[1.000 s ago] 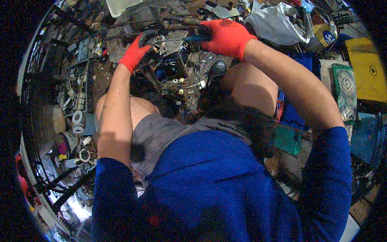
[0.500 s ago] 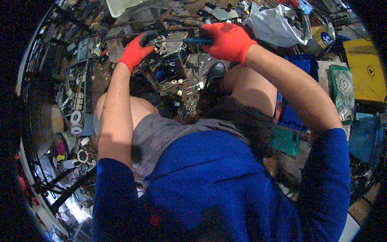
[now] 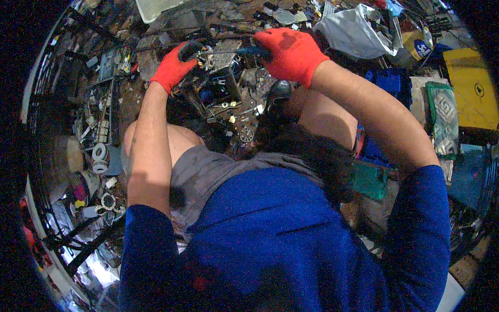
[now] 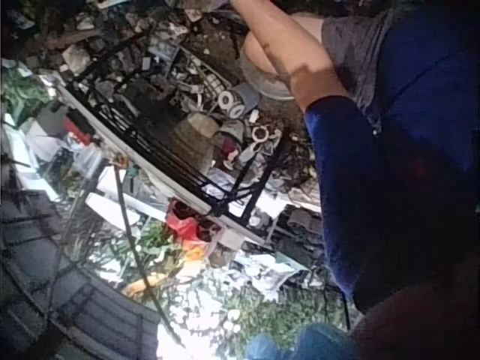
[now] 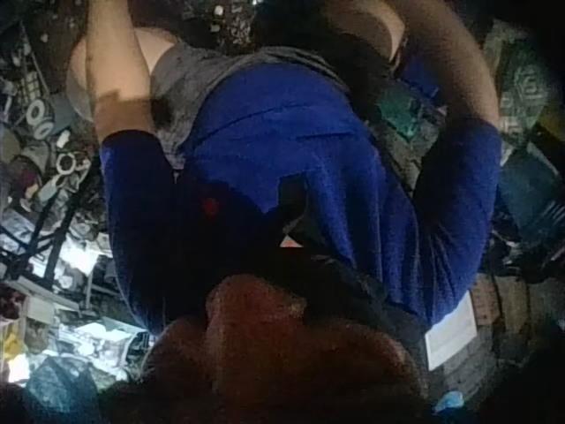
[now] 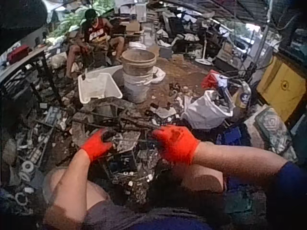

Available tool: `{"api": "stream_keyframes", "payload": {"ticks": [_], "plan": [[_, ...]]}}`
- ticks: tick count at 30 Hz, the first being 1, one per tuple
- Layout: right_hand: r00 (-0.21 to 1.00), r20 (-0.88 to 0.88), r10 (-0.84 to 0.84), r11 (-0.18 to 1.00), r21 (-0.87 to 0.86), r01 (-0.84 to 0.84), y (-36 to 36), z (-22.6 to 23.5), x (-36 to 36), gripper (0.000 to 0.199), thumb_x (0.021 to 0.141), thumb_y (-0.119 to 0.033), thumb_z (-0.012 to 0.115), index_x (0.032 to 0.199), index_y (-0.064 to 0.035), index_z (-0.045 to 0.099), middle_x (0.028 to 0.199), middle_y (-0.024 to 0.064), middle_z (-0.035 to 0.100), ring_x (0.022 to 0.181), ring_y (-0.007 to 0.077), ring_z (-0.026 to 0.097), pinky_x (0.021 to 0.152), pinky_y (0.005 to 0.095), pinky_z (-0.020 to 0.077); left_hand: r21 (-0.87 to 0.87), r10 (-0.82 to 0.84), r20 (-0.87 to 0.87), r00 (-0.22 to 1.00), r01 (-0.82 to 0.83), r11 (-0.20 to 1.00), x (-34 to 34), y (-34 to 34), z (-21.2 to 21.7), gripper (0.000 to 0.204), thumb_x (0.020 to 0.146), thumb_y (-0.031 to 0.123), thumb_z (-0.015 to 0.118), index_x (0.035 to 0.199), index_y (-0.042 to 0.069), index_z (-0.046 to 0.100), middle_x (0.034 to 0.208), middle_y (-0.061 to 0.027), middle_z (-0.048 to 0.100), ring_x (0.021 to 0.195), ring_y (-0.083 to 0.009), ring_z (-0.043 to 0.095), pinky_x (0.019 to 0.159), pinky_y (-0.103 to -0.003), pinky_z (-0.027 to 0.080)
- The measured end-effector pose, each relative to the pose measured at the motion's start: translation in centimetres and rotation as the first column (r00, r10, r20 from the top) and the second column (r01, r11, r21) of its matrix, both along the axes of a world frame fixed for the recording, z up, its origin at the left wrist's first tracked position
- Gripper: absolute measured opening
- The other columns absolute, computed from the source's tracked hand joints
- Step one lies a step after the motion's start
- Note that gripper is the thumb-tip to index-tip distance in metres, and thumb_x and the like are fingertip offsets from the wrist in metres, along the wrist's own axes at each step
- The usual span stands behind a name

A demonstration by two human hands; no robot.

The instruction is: The person sits on the floor and uses pliers to strip wires and remove components from a small electronic device. They then use a screwdriver to pry apart the device's casing and continue to extract internal parts.

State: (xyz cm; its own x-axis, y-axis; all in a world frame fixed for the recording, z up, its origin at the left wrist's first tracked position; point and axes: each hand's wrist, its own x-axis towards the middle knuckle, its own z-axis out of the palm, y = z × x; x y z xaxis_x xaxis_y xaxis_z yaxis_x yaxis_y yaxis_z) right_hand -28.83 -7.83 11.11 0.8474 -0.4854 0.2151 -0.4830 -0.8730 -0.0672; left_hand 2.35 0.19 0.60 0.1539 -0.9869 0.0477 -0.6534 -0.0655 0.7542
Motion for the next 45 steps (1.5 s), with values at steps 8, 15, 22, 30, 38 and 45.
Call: {"api": "stream_keyframes", "payload": {"ticks": [8,15,22,30,38,45], "plan": [[0.964,-0.233,-0.128,0.990,0.020,0.136,0.4,1.1,1.3,0.044,0.074,-0.027,0.069,0.114,-0.0086,0.061,0.105,0.0149,0.067,0.098,0.0366,0.065,0.084,0.0463,0.0538,-0.041,-0.038,0.112,0.993,0.043,0.998,-0.5,0.2,0.7,0.052,0.080,0.029,0.072,0.128,0.012,0.062,0.135,-0.0145,0.057,0.124,-0.0329,0.054,0.105,-0.038,0.043],[0.993,-0.100,0.061,0.968,-0.239,-0.083,0.7,-1.2,0.2,0.041,0.071,-0.017,0.070,0.111,-0.0115,0.063,0.101,0.0080,0.063,0.096,0.0313,0.061,0.077,0.0435,0.0527,-0.161,0.081,0.323,0.943,-0.029,0.986,-0.7,-0.5,-1.3,0.045,0.083,0.032,0.072,0.125,0.017,0.064,0.136,-0.0149,0.056,0.125,-0.0330,0.054,0.104,-0.041,0.044],[1.000,-0.007,-0.019,0.969,-0.248,0.016,1.1,-1.4,-0.5,0.044,0.069,-0.014,0.071,0.112,-0.0159,0.063,0.104,0.0085,0.064,0.101,0.0301,0.061,0.077,0.0441,0.0527,0.037,-0.021,0.475,0.880,0.004,0.999,-1.8,-1.0,1.2,0.040,0.089,0.031,0.065,0.126,0.017,0.063,0.133,-0.0083,0.059,0.119,-0.0334,0.058,0.098,-0.043,0.049],[0.894,0.280,-0.350,0.937,0.122,0.329,-3.0,-2.4,-2.2,0.042,0.073,-0.016,0.071,0.113,-0.0075,0.063,0.102,0.0128,0.067,0.099,0.0324,0.064,0.087,0.0414,0.0512,0.166,-0.203,0.714,0.670,0.119,0.979,-3.3,-0.7,3.8,0.044,0.084,0.021,0.065,0.126,0.013,0.056,0.135,-0.0116,0.056,0.118,-0.0335,0.058,0.098,-0.048,0.047],[0.703,0.363,-0.612,0.542,0.839,0.039,-3.6,-8.5,-0.2,0.042,0.077,-0.025,0.074,0.109,0.0019,0.065,0.097,0.0156,0.071,0.087,0.0206,0.066,0.080,0.0343,0.0514,0.183,-0.266,0.891,0.369,0.244,0.952,-2.6,-2.6,3.2,0.039,0.084,0.014,0.058,0.121,0.004,0.055,0.135,-0.0187,0.053,0.124,-0.0365,0.051,0.105,-0.052,0.039],[0.742,0.201,-0.640,0.448,0.882,0.147,-2.5,-8.7,2.1,0.056,0.077,-0.035,0.073,0.115,0.0032,0.061,0.110,0.0227,0.068,0.099,0.0315,0.066,0.086,0.0390,0.0507,0.120,-0.226,0.777,0.587,0.215,0.969,-4.1,-1.5,3.5,0.044,0.084,0.011,0.064,0.126,0.000,0.054,0.135,-0.0246,0.052,0.119,-0.0436,0.053,0.101,-0.046,0.045]]}}
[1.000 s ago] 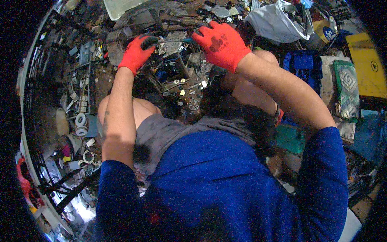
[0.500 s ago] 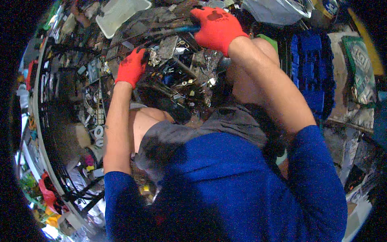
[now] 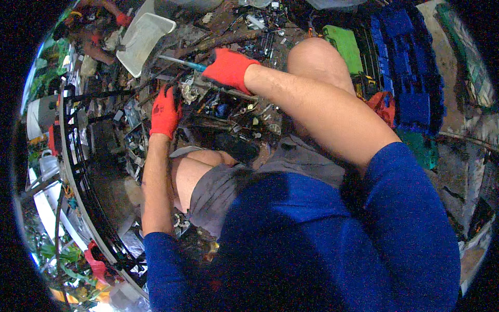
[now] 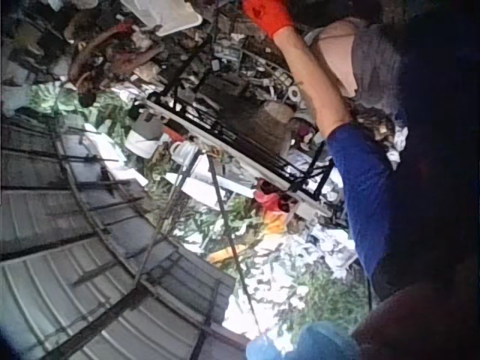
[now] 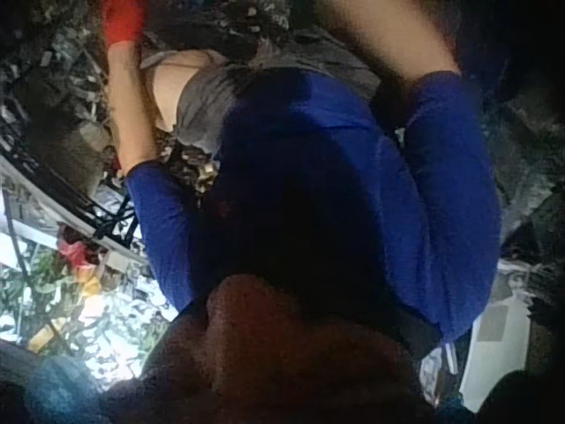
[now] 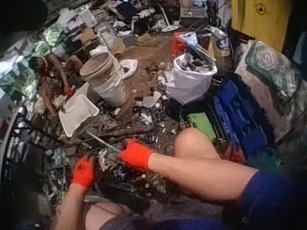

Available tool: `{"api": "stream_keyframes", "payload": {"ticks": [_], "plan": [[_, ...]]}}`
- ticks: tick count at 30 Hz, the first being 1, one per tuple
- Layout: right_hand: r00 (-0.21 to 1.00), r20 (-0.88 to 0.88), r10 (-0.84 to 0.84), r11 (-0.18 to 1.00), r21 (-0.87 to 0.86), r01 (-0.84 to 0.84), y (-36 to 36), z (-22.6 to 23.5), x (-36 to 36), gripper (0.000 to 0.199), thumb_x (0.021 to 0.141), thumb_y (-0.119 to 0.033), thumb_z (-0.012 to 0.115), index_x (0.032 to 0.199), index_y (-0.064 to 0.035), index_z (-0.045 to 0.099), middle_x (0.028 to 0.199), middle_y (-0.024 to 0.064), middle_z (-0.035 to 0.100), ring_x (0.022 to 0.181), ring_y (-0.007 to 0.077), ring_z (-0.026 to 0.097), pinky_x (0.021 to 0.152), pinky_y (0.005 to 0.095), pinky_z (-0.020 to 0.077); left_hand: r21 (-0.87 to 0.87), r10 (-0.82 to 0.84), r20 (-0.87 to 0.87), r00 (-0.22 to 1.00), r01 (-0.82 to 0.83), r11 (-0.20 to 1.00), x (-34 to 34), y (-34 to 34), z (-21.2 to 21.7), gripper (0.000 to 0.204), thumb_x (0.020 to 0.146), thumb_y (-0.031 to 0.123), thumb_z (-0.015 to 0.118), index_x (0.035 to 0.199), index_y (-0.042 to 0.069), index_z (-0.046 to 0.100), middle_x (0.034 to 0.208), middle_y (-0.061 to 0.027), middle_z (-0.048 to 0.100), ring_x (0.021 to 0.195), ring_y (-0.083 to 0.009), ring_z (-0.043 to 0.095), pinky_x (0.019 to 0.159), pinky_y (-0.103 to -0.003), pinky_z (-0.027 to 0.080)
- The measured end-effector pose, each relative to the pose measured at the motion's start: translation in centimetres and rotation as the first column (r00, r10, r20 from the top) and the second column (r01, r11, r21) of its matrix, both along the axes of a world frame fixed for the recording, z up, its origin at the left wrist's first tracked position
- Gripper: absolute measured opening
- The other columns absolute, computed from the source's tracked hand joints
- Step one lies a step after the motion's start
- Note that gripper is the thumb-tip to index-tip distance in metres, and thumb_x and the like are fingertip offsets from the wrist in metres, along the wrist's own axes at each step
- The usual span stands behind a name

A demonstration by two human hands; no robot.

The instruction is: The person sits on the floor and uses pliers to strip wires and remove components from a small electronic device. They then use a screwdriver to pry apart the device's casing and continue to extract internal parts.

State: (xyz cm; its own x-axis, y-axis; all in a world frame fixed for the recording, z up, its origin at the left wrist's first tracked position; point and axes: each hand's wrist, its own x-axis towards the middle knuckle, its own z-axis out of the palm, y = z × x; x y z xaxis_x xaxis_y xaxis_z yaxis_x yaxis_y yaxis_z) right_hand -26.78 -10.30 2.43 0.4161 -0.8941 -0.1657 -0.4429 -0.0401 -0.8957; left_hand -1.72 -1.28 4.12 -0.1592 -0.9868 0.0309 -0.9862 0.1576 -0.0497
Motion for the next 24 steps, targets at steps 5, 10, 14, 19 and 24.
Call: {"api": "stream_keyframes", "payload": {"ticks": [5,10,14,19,24], "plan": [[0.995,-0.030,0.100,0.995,0.020,-0.099,0.9,0.0,1.0,0.053,0.075,-0.037,0.071,0.110,0.0024,0.063,0.106,0.0241,0.068,0.098,0.0341,0.066,0.085,0.0402,0.0508,-0.067,0.083,-0.192,0.978,-0.098,0.993,-0.4,1.0,-0.1,0.040,0.086,0.014,0.065,0.124,0.008,0.057,0.129,-0.0186,0.056,0.113,-0.0402,0.058,0.093,-0.045,0.050],[0.988,0.026,0.152,0.979,0.133,-0.154,0.4,-0.8,1.1,0.051,0.075,-0.037,0.071,0.107,0.0013,0.065,0.104,0.0233,0.068,0.095,0.0322,0.066,0.084,0.0410,0.0506,0.000,0.148,-0.144,0.978,-0.149,0.989,-1.3,0.4,0.6,0.039,0.084,0.014,0.066,0.121,0.008,0.058,0.130,-0.0181,0.056,0.110,-0.0415,0.059,0.091,-0.045,0.051],[0.998,0.039,0.039,0.972,0.232,-0.047,1.0,-1.0,1.8,0.059,0.076,-0.039,0.071,0.113,0.0056,0.061,0.111,0.0263,0.066,0.099,0.0331,0.066,0.087,0.0415,0.0502,0.026,0.131,-0.047,0.990,-0.129,0.991,-1.1,0.6,0.4,0.037,0.082,0.014,0.066,0.117,0.005,0.057,0.131,-0.0207,0.055,0.111,-0.0423,0.058,0.092,-0.046,0.050],[0.992,-0.031,0.121,0.962,0.251,-0.109,1.9,-0.7,4.1,0.070,0.080,-0.038,0.066,0.128,0.0101,0.049,0.123,0.0295,0.060,0.114,0.0377,0.061,0.096,0.0426,0.0486,-0.001,0.084,0.103,0.991,-0.084,0.996,-0.9,0.0,-0.2,0.042,0.083,0.016,0.067,0.119,-0.001,0.054,0.134,-0.0275,0.050,0.118,-0.0439,0.054,0.098,-0.047,0.047],[0.992,0.044,0.115,0.936,0.331,-0.123,1.8,-2.1,6.1,0.072,0.082,-0.037,0.063,0.135,0.0064,0.042,0.128,0.0277,0.059,0.118,0.0390,0.060,0.098,0.0439,0.0484,-0.001,0.049,-0.003,0.999,-0.049,0.999,-0.6,-0.1,0.3,0.046,0.085,0.016,0.066,0.125,0.000,0.053,0.137,-0.0275,0.048,0.119,-0.0434,0.054,0.099,-0.047,0.047]]}}
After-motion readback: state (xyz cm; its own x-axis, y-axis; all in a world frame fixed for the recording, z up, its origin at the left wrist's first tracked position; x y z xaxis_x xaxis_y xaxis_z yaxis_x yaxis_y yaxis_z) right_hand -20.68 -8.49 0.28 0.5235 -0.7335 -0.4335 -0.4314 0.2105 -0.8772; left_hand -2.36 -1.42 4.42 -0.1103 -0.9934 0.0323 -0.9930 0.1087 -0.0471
